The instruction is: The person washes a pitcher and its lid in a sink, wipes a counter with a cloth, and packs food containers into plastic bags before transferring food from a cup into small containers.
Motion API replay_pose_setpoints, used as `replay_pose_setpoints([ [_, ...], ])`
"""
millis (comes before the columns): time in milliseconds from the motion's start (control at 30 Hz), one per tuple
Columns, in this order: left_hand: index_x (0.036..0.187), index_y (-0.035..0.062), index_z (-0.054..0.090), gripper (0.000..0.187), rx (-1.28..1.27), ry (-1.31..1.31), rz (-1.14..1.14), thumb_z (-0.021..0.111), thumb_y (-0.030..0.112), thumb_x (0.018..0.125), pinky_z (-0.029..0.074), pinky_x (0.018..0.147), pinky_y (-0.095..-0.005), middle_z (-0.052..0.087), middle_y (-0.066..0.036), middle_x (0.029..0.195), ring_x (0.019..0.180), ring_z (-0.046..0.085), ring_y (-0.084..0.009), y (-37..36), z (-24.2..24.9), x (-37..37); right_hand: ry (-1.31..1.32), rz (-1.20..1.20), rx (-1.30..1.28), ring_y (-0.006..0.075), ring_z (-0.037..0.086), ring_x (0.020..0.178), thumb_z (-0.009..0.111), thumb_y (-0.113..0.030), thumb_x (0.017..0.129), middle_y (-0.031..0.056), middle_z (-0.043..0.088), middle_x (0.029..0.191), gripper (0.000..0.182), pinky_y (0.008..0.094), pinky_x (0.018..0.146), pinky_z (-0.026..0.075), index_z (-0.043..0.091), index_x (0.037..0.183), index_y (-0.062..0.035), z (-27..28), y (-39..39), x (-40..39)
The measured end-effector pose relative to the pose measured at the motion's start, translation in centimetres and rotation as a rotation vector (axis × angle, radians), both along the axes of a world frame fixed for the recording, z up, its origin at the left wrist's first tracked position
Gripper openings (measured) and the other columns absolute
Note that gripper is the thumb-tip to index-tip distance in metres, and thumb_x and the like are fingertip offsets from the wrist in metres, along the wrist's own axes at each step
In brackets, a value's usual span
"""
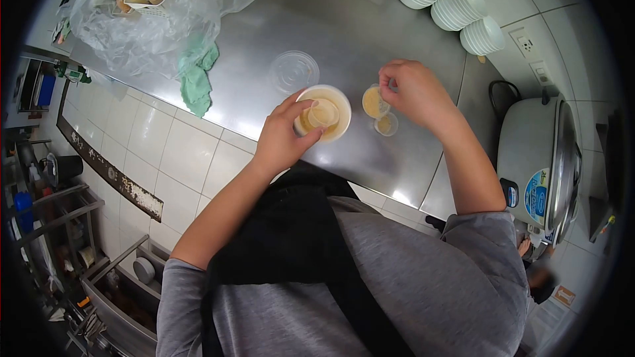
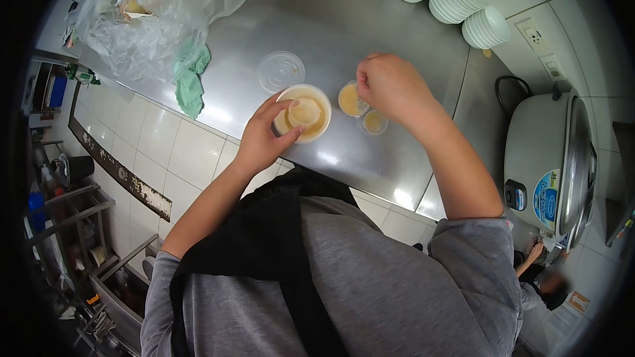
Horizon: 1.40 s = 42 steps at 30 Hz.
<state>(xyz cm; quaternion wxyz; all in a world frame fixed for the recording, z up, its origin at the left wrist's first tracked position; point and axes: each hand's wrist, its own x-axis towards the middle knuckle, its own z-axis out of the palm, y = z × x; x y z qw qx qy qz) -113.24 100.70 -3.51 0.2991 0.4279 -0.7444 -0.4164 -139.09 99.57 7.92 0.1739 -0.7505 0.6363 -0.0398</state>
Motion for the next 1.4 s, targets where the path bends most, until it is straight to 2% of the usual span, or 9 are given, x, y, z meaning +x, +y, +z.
replay_pose_setpoints([
  [100, 0.118, 0.0042, 0.062, 0.045, 0.011, 0.001, 0.037, 0.077, 0.017, 0.078, 0.045, 0.102, -0.0379, 0.056, -0.016, 0.134, 0.123, 0.055, -0.0329, 0.0, 1.4, -0.4, 0.003, 0.005, -0.016, 0.0309, 0.063, 0.079, 0.061, -0.008, 0.077, 0.0130, 0.064, 0.086, 0.007, 0.0415, 0.070, 0.051, 0.062, 0.075, -0.0008, -0.3, -0.3, -1.2],
  [233, 0.117, 0.0039, 0.062, 0.044, -0.010, 0.019, 0.078, 0.077, 0.017, 0.078, 0.044, 0.103, -0.0383, 0.055, -0.014, 0.136, 0.123, 0.055, -0.0332, 0.4, 2.6, 1.6, 0.044, 0.042, -0.015, 0.0343, 0.062, 0.081, 0.060, -0.008, 0.076, 0.0143, 0.064, 0.084, 0.009, 0.0442, 0.071, 0.051, 0.064, 0.074, -0.0012, -0.4, -1.3, -1.3],
  [333, 0.116, 0.0012, 0.062, 0.044, -0.113, -0.020, 0.151, 0.077, 0.016, 0.077, 0.046, 0.100, -0.0388, 0.056, -0.016, 0.133, 0.119, 0.056, -0.0347, 0.8, 3.4, 5.4, 0.041, 0.081, 0.002, 0.0346, 0.062, 0.083, 0.059, -0.008, 0.076, 0.0147, 0.064, 0.085, 0.009, 0.0446, 0.073, 0.051, 0.065, 0.076, -0.0016, -0.3, -2.7, 0.1],
  [467, 0.117, 0.0024, 0.062, 0.044, -0.004, 0.036, 0.406, 0.077, 0.013, 0.076, 0.045, 0.102, -0.0404, 0.056, -0.017, 0.133, 0.122, 0.055, -0.0347, 2.8, 3.3, 13.1, 0.075, 0.168, 0.056, 0.0321, 0.063, 0.084, 0.063, -0.010, 0.077, 0.0134, 0.065, 0.086, 0.008, 0.0415, 0.075, 0.050, 0.065, 0.077, -0.0020, -0.5, -5.9, 4.9],
  [700, 0.116, 0.0017, 0.061, 0.039, -0.006, -0.047, 0.951, 0.074, 0.010, 0.080, 0.043, 0.103, -0.0407, 0.056, -0.019, 0.132, 0.123, 0.054, -0.0340, 8.8, 0.4, 31.7, 0.025, 0.391, 0.152, 0.0348, 0.062, 0.083, 0.059, -0.010, 0.076, 0.0153, 0.066, 0.086, 0.011, 0.0440, 0.074, 0.051, 0.065, 0.075, -0.0014, -0.4, -12.2, 20.7],
  [800, 0.115, 0.0010, 0.060, 0.037, -0.005, -0.176, 1.133, 0.073, 0.011, 0.082, 0.041, 0.104, -0.0404, 0.056, -0.018, 0.130, 0.122, 0.053, -0.0339, 11.3, -0.9, 40.1, 0.022, 0.475, 0.140, 0.0354, 0.063, 0.083, 0.060, -0.011, 0.076, 0.0161, 0.067, 0.085, 0.011, 0.0445, 0.075, 0.051, 0.065, 0.075, -0.0020, -0.3, -15.0, 29.3],
  [900, 0.114, 0.0008, 0.059, 0.036, -0.005, -0.155, 1.243, 0.073, 0.011, 0.083, 0.040, 0.104, -0.0402, 0.057, -0.018, 0.128, 0.122, 0.053, -0.0340, 12.3, -1.7, 48.1, -0.018, 0.522, 0.097, 0.0357, 0.064, 0.084, 0.062, -0.013, 0.076, 0.0167, 0.068, 0.086, 0.012, 0.0439, 0.076, 0.052, 0.067, 0.077, -0.0024, 0.4, -18.0, 37.5],
  [1133, 0.114, 0.0010, 0.059, 0.037, -0.007, -0.191, 1.290, 0.073, 0.009, 0.081, 0.039, 0.106, -0.0407, 0.055, -0.018, 0.131, 0.124, 0.052, -0.0337, 9.6, 1.6, 63.7, -0.083, 0.494, 0.097, 0.0351, 0.065, 0.085, 0.065, -0.014, 0.075, 0.0172, 0.069, 0.087, 0.014, 0.0423, 0.079, 0.052, 0.070, 0.081, -0.0028, 2.0, -25.0, 53.6],
  [1400, 0.116, 0.0006, 0.060, 0.037, 0.022, -0.168, 1.317, 0.072, 0.010, 0.083, 0.039, 0.106, -0.0406, 0.055, -0.019, 0.132, 0.125, 0.051, -0.0329, 1.3, -0.3, 78.3, -0.037, 0.475, 0.056, 0.0344, 0.066, 0.084, 0.065, -0.014, 0.075, 0.0181, 0.069, 0.084, 0.013, 0.0421, 0.077, 0.052, 0.069, 0.079, -0.0025, 1.8, -36.0, 68.9],
])
